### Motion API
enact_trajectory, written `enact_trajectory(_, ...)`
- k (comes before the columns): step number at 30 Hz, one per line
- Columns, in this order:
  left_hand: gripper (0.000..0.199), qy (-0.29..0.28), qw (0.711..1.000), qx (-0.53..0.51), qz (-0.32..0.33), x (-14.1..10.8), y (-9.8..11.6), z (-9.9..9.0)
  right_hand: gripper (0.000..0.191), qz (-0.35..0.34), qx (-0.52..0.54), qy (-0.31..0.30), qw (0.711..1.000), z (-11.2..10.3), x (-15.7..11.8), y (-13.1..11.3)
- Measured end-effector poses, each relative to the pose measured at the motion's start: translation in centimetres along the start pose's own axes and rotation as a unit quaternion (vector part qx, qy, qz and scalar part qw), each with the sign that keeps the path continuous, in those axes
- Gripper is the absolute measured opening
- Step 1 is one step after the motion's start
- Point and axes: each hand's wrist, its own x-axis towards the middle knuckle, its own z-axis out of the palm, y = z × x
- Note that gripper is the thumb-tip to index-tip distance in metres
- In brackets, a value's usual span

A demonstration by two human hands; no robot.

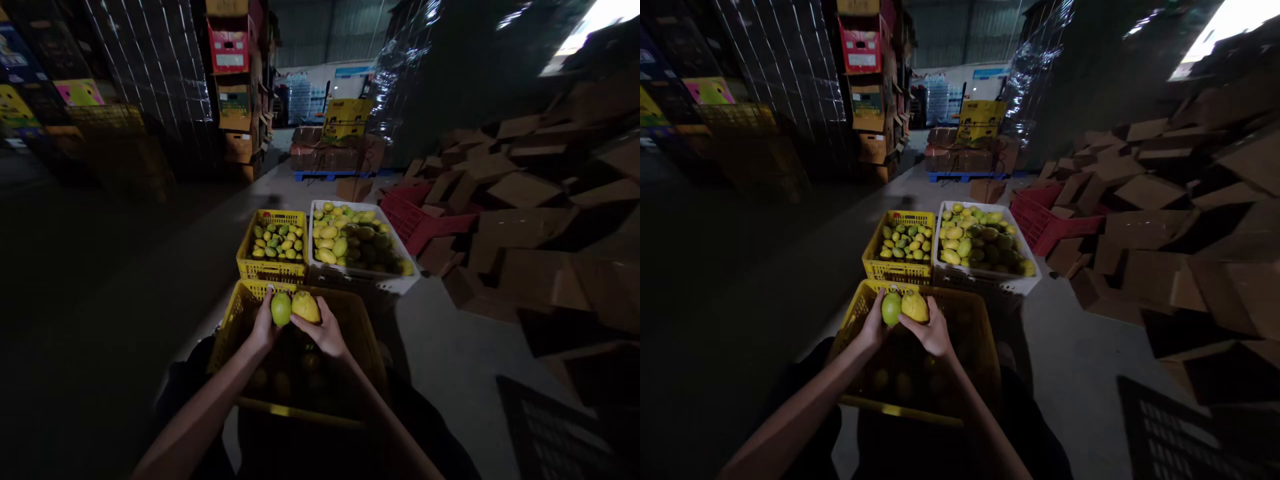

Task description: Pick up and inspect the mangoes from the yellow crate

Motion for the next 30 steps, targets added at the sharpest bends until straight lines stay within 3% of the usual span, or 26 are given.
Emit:
enact_trajectory(2,0.039,-0.024,0.997,0.034,0.072,-0.3,-0.5,0.1,0.046,-0.03,-0.078,0.01,0.996,-0.3,-0.2,0.3)
enact_trajectory(5,0.041,-0.08,0.982,0.074,0.155,-0.5,-0.7,0.2,0.047,-0.039,-0.089,0.016,0.995,-0.5,-0.8,0.5)
enact_trajectory(11,0.036,-0.104,0.969,0.1,0.202,-0.4,-0.4,0.0,0.047,-0.025,-0.022,0.006,0.999,0.2,-1.2,0.4)
enact_trajectory(13,0.029,-0.091,0.97,0.086,0.21,-0.4,-0.4,-0.3,0.045,0.002,-0.007,0.035,0.999,0.5,-1.1,0.6)
enact_trajectory(16,0.023,-0.039,0.987,0.037,0.15,-0.5,-0.6,-0.7,0.04,0.044,0.06,0.078,0.994,1.0,-1.0,0.7)
enact_trajectory(20,0.026,0.026,0.999,0.001,0.048,-0.4,-0.8,-0.8,0.033,0.074,0.197,0.074,0.975,1.6,-1.0,0.4)
enact_trajectory(26,0.027,0.021,0.99,-0.126,-0.056,1.1,-0.7,-0.6,0.034,0.134,0.284,0.031,0.949,1.7,-0.2,1.0)
enact_trajectory(30,0.022,0.042,0.986,-0.15,-0.052,1.2,-0.5,-0.3,0.032,0.133,0.27,0.071,0.951,1.6,0.1,1.7)
